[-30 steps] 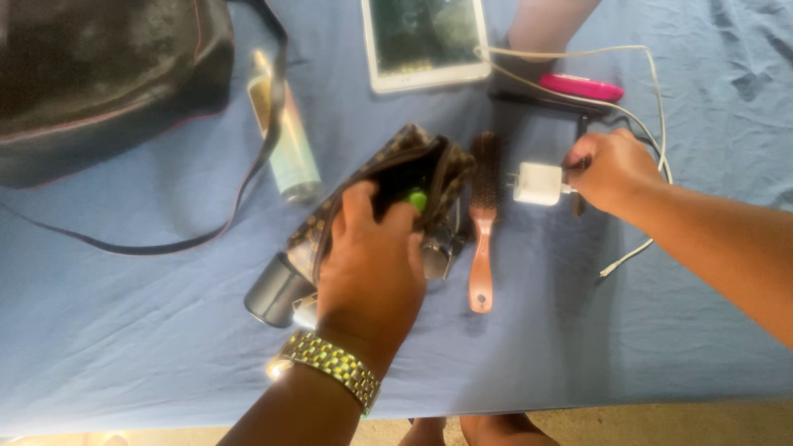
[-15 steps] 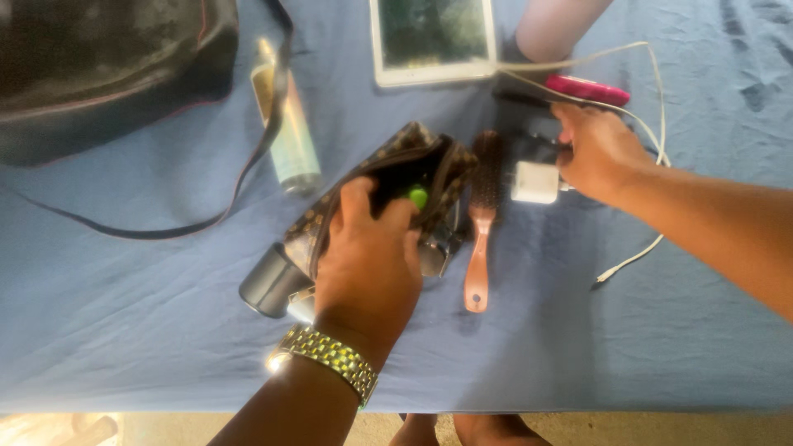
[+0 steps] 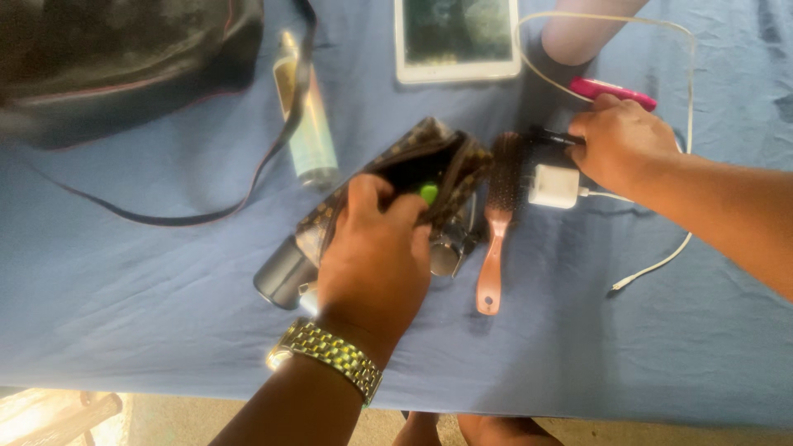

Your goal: The person packs a black handbag with daily essentials on a bed. They place a small patterned pouch, a hairbrush, keys, a hair dryer, a tablet, and a charger into the bag, arranging items by hand.

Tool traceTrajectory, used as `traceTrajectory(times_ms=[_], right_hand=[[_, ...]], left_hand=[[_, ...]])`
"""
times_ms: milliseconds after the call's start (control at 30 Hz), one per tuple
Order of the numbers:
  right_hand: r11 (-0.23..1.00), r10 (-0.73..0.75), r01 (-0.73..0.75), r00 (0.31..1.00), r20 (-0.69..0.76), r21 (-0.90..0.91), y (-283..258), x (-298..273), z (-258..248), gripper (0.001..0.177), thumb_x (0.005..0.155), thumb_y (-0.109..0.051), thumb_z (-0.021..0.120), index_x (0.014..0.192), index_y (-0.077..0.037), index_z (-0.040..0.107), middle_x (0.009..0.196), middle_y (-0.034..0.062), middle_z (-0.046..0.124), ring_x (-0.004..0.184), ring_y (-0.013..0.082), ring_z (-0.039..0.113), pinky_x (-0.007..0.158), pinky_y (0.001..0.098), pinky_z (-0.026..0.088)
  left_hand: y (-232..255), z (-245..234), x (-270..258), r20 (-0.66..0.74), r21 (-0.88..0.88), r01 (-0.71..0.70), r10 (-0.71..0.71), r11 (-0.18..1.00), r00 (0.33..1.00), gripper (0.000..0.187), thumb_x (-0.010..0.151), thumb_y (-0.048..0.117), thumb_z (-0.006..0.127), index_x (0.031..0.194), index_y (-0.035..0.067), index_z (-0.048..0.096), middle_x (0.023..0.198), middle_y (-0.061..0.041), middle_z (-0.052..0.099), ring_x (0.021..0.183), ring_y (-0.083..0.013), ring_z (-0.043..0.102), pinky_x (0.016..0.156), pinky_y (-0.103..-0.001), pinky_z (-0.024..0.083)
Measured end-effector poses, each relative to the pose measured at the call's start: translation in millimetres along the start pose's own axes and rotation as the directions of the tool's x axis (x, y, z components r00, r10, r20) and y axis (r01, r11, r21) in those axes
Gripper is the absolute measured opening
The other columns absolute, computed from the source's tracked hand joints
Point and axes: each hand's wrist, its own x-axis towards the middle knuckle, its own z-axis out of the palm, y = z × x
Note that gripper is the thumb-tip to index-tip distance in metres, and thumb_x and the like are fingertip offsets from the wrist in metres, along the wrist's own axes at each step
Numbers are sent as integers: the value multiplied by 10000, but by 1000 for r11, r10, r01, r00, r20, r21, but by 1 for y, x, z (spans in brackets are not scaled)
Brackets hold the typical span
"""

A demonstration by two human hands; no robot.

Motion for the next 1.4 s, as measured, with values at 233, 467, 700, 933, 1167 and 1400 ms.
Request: traceTrajectory(times_ms=[233, 467, 700, 933, 1167, 1400], right_hand=[[994, 25, -23, 999, -20, 103, -5, -9, -14, 270, 956, -339, 679, 1154, -174, 759, 1273, 67, 636, 1138, 347, 628, 895, 509, 530], [871, -89, 224, 947, -308, 437, -42, -39, -56, 250, 1011, -242, 709, 1187, -64, 707, 1204, 92, 672, 1024, 292, 671, 867, 421, 527], [409, -293, 661, 748, -595, 629, -108, -81, -126, 161, 1110, -122, 602, 1234, -19, 613, 1169, 59, 669, 1100, 128, 660, 989, 274, 545], [338, -578, 857, 515, -633, 389, -171, -88, -126, 103, 1065, -81, 641, 1163, -50, 643, 1151, 74, 707, 1083, 207, 720, 963, 313, 567], [441, -769, 854, 518, -376, 275, -190, -56, -113, 208, 899, -52, 694, 1106, -76, 706, 1072, 95, 695, 1044, 299, 657, 886, 408, 522], [551, -764, 808, 589, -261, 211, -198, -41, -103, 423, 754, 61, 615, 1135, -89, 718, 1109, 74, 693, 1091, 302, 637, 889, 432, 509]], left_hand=[[-8, -12, -8, 83, 4, 47, -47, 999, 995, 209, 912, 269, 648, 970, 72, 682, 1044, -162, 626, 901, -364, 676, 776, -476, 565], [-11, -18, -22, 90, -7, 29, -29, 1000, 996, 243, 932, 203, 565, 1055, 5, 634, 1039, -205, 654, 897, -376, 687, 782, -465, 572], [-22, -18, -18, -122, -286, -32, -3, 958, 992, 447, 878, 95, 547, 1296, -61, 529, 1125, -266, 695, 1031, -404, 698, 934, -460, 554], [-19, -17, -9, -122, -499, 103, -187, 860, 975, 626, 868, 101, 597, 1434, -25, 360, 1099, -218, 740, 975, -384, 729, 888, -444, 569], [-26, -24, -12, -39, -592, 202, -279, 780, 960, 576, 802, 129, 663, 1341, 17, 492, 1127, -190, 741, 1039, -325, 738, 914, -396, 571], [-36, -22, -17, -78, -467, 168, -230, 868, 970, 549, 819, 121, 644, 1339, -8, 523, 1172, -245, 706, 1095, -375, 693, 976, -411, 532]])
